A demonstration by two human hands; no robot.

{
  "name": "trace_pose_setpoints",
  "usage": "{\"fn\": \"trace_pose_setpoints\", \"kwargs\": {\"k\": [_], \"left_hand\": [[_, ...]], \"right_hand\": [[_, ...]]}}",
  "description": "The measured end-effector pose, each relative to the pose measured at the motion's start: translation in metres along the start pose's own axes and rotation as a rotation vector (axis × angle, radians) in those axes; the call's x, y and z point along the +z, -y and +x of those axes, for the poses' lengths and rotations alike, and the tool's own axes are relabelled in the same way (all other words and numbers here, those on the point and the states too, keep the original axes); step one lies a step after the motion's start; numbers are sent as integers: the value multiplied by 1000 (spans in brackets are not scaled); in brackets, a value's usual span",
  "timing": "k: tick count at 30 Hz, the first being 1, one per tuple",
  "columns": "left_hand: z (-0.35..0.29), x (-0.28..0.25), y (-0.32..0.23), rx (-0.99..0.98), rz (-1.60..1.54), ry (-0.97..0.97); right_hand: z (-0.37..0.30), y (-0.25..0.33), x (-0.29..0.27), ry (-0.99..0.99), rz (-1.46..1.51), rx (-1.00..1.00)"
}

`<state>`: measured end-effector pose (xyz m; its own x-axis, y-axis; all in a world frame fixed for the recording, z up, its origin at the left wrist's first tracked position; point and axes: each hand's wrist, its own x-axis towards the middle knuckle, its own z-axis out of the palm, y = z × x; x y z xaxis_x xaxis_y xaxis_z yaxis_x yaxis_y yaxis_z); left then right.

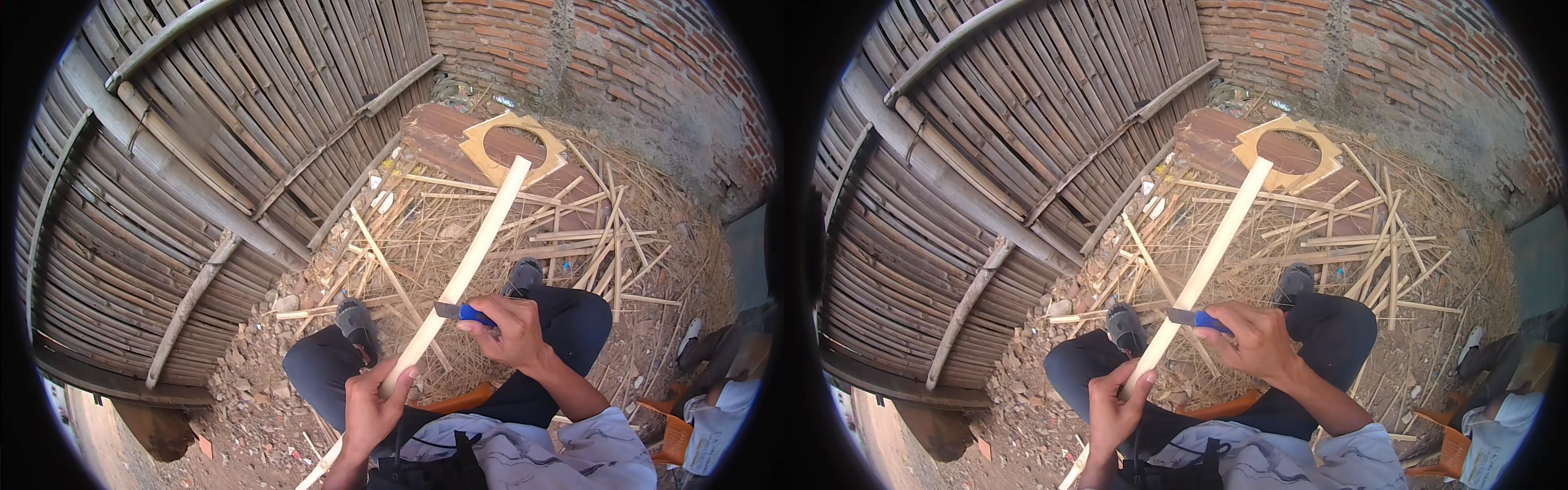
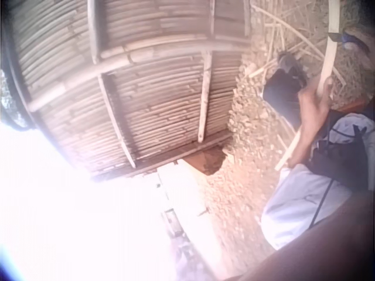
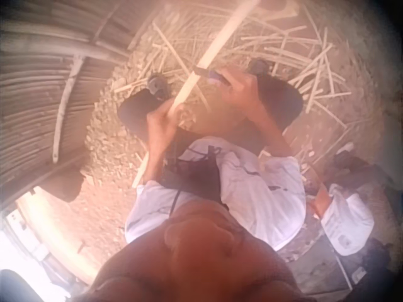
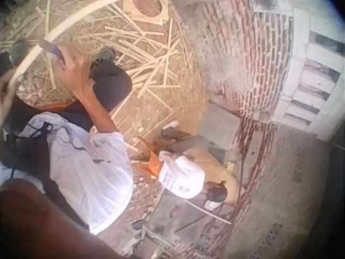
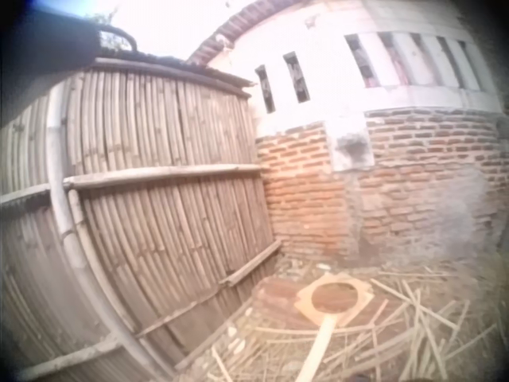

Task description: The person sits on the ground and uses a knife to shave a long, thin piece of wood. They hold the wood with their left hand and scrape the knife along its length with their right hand, creating thin shavings that fall to the ground.

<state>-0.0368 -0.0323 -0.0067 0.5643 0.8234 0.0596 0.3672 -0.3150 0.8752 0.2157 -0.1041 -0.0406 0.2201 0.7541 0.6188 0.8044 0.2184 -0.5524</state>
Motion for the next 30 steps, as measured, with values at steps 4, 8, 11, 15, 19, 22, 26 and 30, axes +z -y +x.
{"fn": "trace_pose_setpoints", "kwargs": {"k": [4, 8, 11, 15, 19, 22, 26, 30], "left_hand": [[1, -1, 1, -26, -50, 62], [1, -2, 12, -72, -133, 95], [0, -3, 14, -95, -148, 100], [-4, -9, 17, -130, -144, 114], [-13, -18, 25, -157, -141, 114], [-22, -28, 31, -203, -137, 144], [-26, -40, 30, -174, -120, 181], [-37, -63, 45, -313, -206, 286]], "right_hand": [[0, 13, 5, 37, 12, -28], [1, 13, 5, 25, 4, -30], [5, 12, 2, 18, -33, -43], [11, -6, -3, -68, -83, -6], [27, -23, -20, -148, -162, 4], [36, -47, -35, -177, -178, 88], [54, -71, -57, -259, -248, 117], [65, -96, -97, -340, -280, 372]]}}
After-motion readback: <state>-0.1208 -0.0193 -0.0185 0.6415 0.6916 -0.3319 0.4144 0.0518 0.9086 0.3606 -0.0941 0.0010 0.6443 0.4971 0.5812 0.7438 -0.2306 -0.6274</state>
